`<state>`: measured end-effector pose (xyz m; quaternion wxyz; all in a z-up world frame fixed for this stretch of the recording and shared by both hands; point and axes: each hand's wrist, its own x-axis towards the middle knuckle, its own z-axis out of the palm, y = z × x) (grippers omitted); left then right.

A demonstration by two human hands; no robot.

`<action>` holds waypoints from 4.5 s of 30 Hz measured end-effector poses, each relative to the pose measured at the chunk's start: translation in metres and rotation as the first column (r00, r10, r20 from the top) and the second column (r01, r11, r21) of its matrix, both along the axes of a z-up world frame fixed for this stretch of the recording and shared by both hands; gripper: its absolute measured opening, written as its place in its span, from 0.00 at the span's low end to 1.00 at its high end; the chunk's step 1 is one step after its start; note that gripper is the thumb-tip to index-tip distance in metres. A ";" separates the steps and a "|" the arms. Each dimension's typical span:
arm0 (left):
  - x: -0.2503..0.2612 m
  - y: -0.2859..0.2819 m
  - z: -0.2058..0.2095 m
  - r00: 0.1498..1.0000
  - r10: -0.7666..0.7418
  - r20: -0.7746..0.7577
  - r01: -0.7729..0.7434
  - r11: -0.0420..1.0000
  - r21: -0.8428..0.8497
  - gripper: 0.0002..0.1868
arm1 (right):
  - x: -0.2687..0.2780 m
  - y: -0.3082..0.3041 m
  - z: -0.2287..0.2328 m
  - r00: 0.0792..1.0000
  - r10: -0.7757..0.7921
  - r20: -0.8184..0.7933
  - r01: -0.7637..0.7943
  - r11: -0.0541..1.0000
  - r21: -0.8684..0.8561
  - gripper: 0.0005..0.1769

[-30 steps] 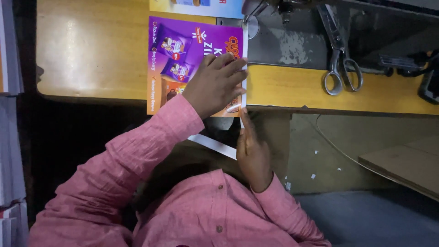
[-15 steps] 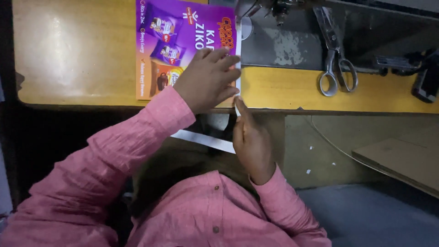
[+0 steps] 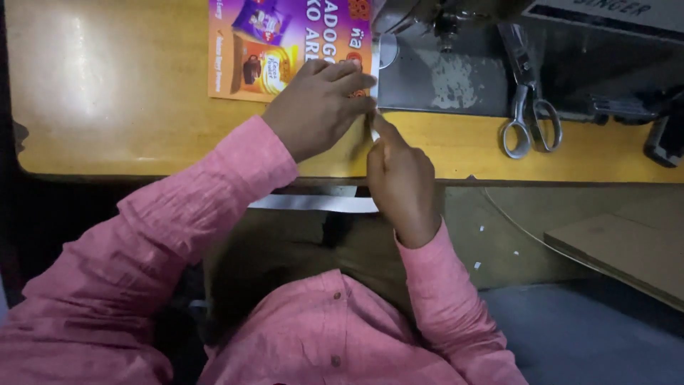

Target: The person uses a sewing machine to stitch a white strip of material along the edge of various printed paper sheets. They repeatedly pick up sheets from a stack, align them under the needle, and sew them before moving them aside.

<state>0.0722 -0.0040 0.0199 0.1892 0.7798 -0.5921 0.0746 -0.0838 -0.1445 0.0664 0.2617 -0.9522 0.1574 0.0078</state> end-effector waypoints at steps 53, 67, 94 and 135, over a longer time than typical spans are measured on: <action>-0.049 -0.007 -0.008 0.986 0.154 -0.062 -0.161 0.980 -0.119 0.20 | -0.111 0.037 -0.038 0.995 -0.044 0.093 0.045 0.999 -0.007 0.32; -0.035 -0.003 -0.032 0.975 0.210 -0.071 -0.220 0.959 -0.181 0.24 | -0.120 0.014 -0.098 0.997 0.061 0.039 -0.047 0.955 -0.292 0.29; -0.169 0.408 0.072 0.120 0.989 0.085 -0.988 0.110 0.108 0.12 | -0.120 0.029 -0.073 0.939 0.108 0.326 -0.152 0.982 0.115 0.28; -0.066 0.006 -0.006 0.973 0.232 0.018 -0.229 0.968 -0.105 0.14 | -0.125 0.040 -0.046 0.971 -0.193 0.145 0.075 0.814 0.576 0.30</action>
